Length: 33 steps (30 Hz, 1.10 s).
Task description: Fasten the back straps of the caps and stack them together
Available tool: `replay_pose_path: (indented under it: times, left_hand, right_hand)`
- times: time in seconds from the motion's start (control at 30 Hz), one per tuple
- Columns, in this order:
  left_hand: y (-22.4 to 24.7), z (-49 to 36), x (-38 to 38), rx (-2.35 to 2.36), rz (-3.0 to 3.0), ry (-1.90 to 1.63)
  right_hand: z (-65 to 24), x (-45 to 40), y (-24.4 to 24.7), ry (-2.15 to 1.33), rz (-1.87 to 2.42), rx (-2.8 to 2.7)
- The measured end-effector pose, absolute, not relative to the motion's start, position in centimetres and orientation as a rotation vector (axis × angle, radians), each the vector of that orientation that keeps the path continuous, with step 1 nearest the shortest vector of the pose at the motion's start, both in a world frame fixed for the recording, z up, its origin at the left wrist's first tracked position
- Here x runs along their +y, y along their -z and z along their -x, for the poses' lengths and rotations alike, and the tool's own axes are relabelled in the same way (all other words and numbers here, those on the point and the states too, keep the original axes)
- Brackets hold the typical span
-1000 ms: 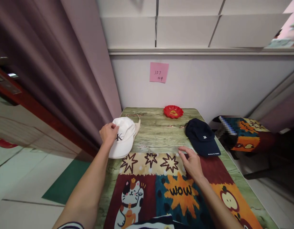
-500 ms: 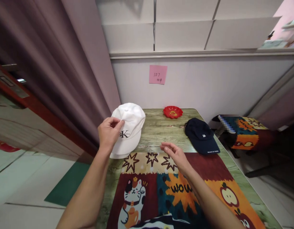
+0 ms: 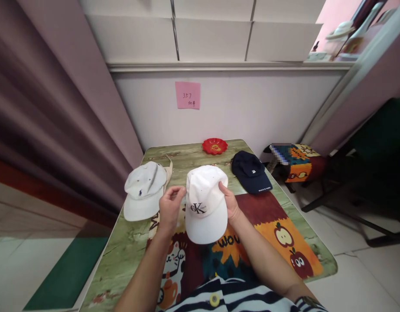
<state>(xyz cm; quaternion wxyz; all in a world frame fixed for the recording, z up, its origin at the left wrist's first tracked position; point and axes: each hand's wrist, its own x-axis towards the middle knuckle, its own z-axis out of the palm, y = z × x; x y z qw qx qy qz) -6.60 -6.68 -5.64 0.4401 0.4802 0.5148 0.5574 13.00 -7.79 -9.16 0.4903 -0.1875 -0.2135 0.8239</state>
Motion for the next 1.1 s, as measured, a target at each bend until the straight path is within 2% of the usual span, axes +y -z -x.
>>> replay_pose_path:
  times: [0.07, 0.13, 0.27, 0.37, 0.57, 0.73, 0.97, 1.1]
  left_hand:
    - [7.3, 7.2, -6.7, 1.347, -0.996, -1.345]
    - [8.5, 7.6, -7.0, 1.254, -0.753, -1.124]
    - [9.0, 6.8, -8.6, 0.629, -0.460, -0.729]
    - [8.9, 5.7, -9.5, 0.332, -0.385, -0.742]
    - [10.1, 5.0, -8.7, 0.153, -0.336, -0.822]
    - [9.8, 5.6, -8.7, 0.168, -0.390, -0.855]
    - [8.6, 6.4, -9.6, 0.652, -0.529, -0.949]
    - [7.9, 7.3, -7.9, 0.756, -0.603, -0.954]
  right_hand:
    - [-13.6, -8.2, 9.7, -1.951, 0.462, -0.465]
    - [-13.8, -8.5, 10.2, -1.913, 0.467, -0.436]
    - [-13.2, -9.3, 11.2, -1.864, 0.473, -0.403]
    - [-12.8, -10.0, 11.8, -1.869, 0.469, -0.380]
    - [-13.0, -10.5, 11.5, -1.870, 0.435, -0.329]
    - [-14.0, -10.1, 11.3, -1.821, 0.429, -0.332]
    - [-15.1, -10.3, 11.4, -1.814, 0.569, -0.429]
    - [-15.5, -9.5, 9.9, -1.805, 0.609, -0.469]
